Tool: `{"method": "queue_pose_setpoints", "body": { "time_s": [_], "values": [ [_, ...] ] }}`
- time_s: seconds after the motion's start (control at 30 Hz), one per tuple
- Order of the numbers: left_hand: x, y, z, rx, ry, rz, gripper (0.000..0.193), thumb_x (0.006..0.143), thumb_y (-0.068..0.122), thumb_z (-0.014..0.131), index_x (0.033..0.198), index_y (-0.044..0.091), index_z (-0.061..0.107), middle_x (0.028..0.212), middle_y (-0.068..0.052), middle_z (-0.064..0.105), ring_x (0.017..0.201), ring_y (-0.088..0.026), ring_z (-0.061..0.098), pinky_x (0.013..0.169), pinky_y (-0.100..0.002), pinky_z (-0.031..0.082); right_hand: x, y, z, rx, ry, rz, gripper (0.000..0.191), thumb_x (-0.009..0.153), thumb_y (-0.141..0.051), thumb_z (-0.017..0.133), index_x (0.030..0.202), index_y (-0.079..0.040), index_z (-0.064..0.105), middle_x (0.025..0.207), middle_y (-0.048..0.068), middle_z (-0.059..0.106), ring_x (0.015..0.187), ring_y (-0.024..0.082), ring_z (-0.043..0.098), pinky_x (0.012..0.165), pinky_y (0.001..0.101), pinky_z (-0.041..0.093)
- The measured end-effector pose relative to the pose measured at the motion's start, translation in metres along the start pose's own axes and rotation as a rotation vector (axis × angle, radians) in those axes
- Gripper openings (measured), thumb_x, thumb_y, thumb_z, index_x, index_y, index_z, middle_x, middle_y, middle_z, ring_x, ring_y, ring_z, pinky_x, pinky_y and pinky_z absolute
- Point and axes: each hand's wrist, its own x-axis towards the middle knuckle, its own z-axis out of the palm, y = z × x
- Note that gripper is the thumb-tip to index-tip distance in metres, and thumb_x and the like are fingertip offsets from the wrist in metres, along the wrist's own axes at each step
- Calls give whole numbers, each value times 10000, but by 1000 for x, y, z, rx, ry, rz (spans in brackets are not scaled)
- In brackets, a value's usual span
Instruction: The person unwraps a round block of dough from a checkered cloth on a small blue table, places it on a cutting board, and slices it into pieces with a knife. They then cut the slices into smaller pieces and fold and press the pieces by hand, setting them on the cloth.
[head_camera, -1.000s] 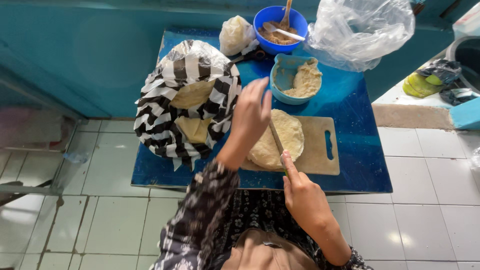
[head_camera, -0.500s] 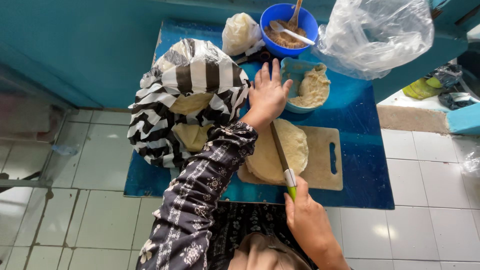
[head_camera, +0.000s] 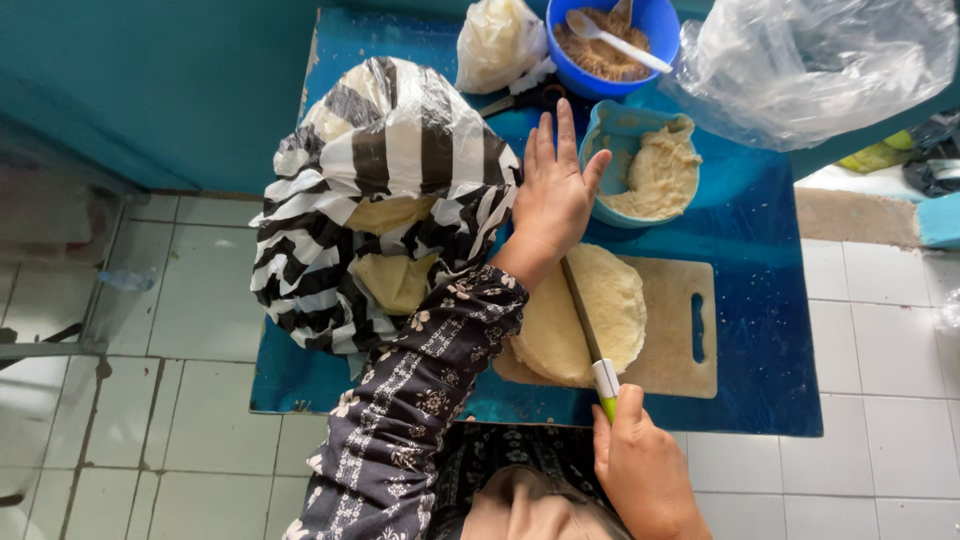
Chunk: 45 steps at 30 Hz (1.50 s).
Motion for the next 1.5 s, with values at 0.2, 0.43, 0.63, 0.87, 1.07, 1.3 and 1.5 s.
{"method": "queue_pose_setpoints", "body": {
  "time_s": [0.2,0.43,0.63,0.87,1.07,1.3,1.5],
  "values": [
    [-3,-1,5,-7,23,-20,842,1024,650,404,1656,194,86,1683,-212,236,1523,-437,250,1202,-488,340,0,-1,-7,-11,-80,49,291,962,-288,585,978,-76,386,764,242,699,700,497,676,578,579,553],
    [-8,-4,3,-65,51,-3,798,1054,619,386,1657,200,73,1672,-250,222,1536,-468,236,1178,-499,361,2,-4,-19,12,-166,72,286,956,-282,586,1001,-83,386,758,219,716,702,489,682,584,579,548],
    [-10,-2,1,-1,74,34,785,1073,613,389,1672,213,75,1676,-245,226,1523,-456,274,1241,-515,301,-1,3,-8,22,-88,30,289,947,-277,601,976,-72,399,745,222,705,683,485,678,558,573,542],
    [-16,-13,8,-85,96,56,781,1076,596,406,1676,215,85,1705,-236,195,1549,-474,253,1242,-502,323,-5,3,6,-5,2,-11,285,947,-263,606,977,-57,412,772,236,689,641,491,663,529,565,535],
    [-11,9,-27,-147,134,147,774,1090,520,465,1666,160,95,1703,-259,133,1539,-474,241,1235,-498,326,1,-6,-15,-3,-52,-16,276,962,-257,584,1010,-52,406,797,253,697,680,505,660,554,582,529],
    [-113,32,-87,184,64,218,755,1022,229,523,1648,1,167,1718,-178,198,1586,-337,259,1242,-468,321,7,-5,-26,160,-78,-32,267,973,-229,586,1019,-48,395,720,273,685,724,503,662,589,588,508],
    [-161,25,-102,243,-46,250,708,985,371,587,1539,-29,400,1622,-192,367,1483,-333,414,1074,-469,392,6,1,-22,281,-53,-61,247,971,-226,589,1052,-51,434,709,266,679,718,503,658,579,571,500]
  ]
}}
